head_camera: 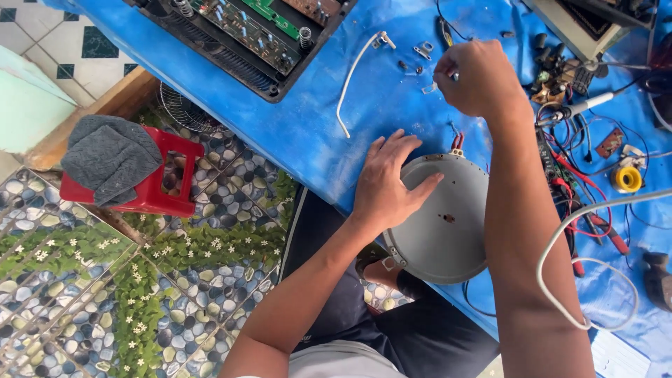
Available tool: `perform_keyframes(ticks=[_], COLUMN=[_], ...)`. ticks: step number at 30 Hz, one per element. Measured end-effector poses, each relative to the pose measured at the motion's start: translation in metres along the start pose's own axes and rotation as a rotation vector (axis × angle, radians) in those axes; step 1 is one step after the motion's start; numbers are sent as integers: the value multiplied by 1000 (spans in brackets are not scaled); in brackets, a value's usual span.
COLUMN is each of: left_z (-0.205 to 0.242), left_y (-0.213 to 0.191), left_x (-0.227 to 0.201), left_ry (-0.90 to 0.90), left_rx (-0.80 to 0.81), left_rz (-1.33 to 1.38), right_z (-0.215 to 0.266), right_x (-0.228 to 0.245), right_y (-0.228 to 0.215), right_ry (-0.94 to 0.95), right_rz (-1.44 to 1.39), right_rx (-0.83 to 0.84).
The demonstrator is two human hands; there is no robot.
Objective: Repairing a heating element by using a screwdriver to remove and reinstall screws on its housing.
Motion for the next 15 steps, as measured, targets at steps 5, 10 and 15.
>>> perform_keyframes(ticks=[5, 10, 15], left_z=[-1, 0, -1], left_y=[-2, -3, -3], left_x=[0, 1, 0], left_ry=[-3, -19, -22], left_rx=[-34, -45, -36], left_rz=[-2, -10, -14], right_z=[-24, -15, -4], right_x=[-17, -4, 10], right_y=[26, 24, 17], right_ry=[-26, -35, 8], right_rz=[-16, -45, -81], right_rx=[-17, -9, 50])
Point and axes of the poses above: each hand's wrist, its own z-axis away from the middle knuckle, its own y-axis out of the palm, x = y × z, the point moved 7 cm from there along -z, towards the middle knuckle, and after that the axes turned 6 degrees about -z, right-handed, at the moved point
